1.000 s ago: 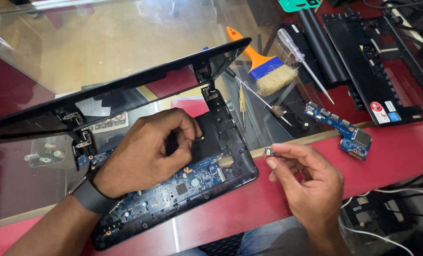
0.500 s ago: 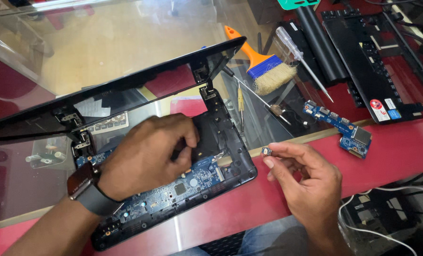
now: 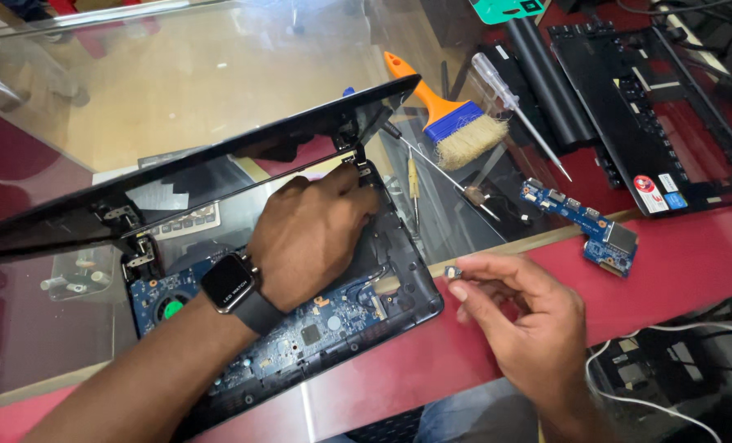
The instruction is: The person handles a small cylindrical electronic component and places it onto a circuit board inside an open laptop chassis. They then peel a black adhesive strip from the board and press it down, working with their hands throughout the clip.
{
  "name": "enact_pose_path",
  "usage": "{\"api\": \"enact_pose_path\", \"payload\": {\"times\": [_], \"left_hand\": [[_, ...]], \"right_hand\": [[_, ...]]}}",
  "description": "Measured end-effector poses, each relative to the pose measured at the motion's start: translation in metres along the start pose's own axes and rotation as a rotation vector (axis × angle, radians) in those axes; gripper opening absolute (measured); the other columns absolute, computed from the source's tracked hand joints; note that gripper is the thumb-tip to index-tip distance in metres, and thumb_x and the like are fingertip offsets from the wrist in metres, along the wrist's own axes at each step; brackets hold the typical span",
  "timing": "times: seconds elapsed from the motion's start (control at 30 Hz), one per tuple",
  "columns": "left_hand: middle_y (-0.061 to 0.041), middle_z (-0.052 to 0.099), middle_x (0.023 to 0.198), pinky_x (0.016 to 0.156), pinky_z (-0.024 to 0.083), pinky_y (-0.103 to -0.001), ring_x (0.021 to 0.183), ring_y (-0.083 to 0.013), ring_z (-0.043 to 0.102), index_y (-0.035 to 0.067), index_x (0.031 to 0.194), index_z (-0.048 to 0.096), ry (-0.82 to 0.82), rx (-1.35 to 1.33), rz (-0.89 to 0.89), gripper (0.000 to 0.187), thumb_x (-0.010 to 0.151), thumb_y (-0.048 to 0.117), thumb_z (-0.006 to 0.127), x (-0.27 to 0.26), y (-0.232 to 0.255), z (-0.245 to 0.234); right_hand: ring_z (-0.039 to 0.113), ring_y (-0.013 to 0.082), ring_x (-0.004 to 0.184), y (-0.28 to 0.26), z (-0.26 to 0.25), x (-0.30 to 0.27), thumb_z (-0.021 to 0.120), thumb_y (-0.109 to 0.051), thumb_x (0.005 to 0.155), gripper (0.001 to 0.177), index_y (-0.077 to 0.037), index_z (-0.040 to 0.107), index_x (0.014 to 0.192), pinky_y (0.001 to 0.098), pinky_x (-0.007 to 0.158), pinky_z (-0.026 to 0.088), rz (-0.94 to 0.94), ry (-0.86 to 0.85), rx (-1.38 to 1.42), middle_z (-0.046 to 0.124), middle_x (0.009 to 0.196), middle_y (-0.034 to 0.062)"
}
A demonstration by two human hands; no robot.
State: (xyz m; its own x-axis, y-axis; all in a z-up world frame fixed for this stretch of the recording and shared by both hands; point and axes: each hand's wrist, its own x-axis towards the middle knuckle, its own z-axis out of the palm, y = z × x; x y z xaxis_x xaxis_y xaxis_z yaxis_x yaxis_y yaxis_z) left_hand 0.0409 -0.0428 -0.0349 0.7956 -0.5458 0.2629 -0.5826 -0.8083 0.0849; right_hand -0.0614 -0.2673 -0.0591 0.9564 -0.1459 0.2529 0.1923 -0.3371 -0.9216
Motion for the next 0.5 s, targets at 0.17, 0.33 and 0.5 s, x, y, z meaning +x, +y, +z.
{"api": "enact_pose_path", "payload": {"times": [0.17,0.33,0.5], "left_hand": [[-0.006,0.064,0.094,0.068,0.046,-0.048,0.082,-0.0339,0.064,0.018,0.09,0.062,0.067,-0.411,-0.086,0.007,0.091,0.012,0.058,-0.005,-0.012,0.006],[0.002,0.065,0.087,0.073,0.045,-0.03,0.081,-0.0143,0.06,0.017,0.093,0.061,0.0,-0.757,-0.138,0.016,0.088,0.003,0.054,0.0,-0.02,0.0],[0.007,0.068,0.095,0.077,0.044,-0.026,0.087,-0.0088,0.059,0.018,0.101,0.063,-0.088,-0.958,-0.226,0.01,0.098,0.014,0.055,0.003,-0.029,0.004]], "right_hand": [[0.07,0.0054,0.056,-0.044,-0.015,0.038,0.082,-0.007,0.083,0.021,-0.006,0.077,0.104,0.0178,0.058,0.059,-0.278,-0.17,-0.291,0.08,0.081,0.0016],[0.071,0.0107,0.063,-0.065,-0.003,0.1,0.081,0.001,0.089,0.019,0.0,0.075,0.107,0.0232,0.058,0.059,-0.599,-0.361,-0.5,0.078,0.088,0.0082],[0.074,0.0079,0.061,-0.046,0.021,0.115,0.08,-0.001,0.09,0.014,-0.005,0.074,0.103,0.0181,0.059,0.053,-0.399,-0.401,-0.383,0.076,0.078,0.0031]]}}
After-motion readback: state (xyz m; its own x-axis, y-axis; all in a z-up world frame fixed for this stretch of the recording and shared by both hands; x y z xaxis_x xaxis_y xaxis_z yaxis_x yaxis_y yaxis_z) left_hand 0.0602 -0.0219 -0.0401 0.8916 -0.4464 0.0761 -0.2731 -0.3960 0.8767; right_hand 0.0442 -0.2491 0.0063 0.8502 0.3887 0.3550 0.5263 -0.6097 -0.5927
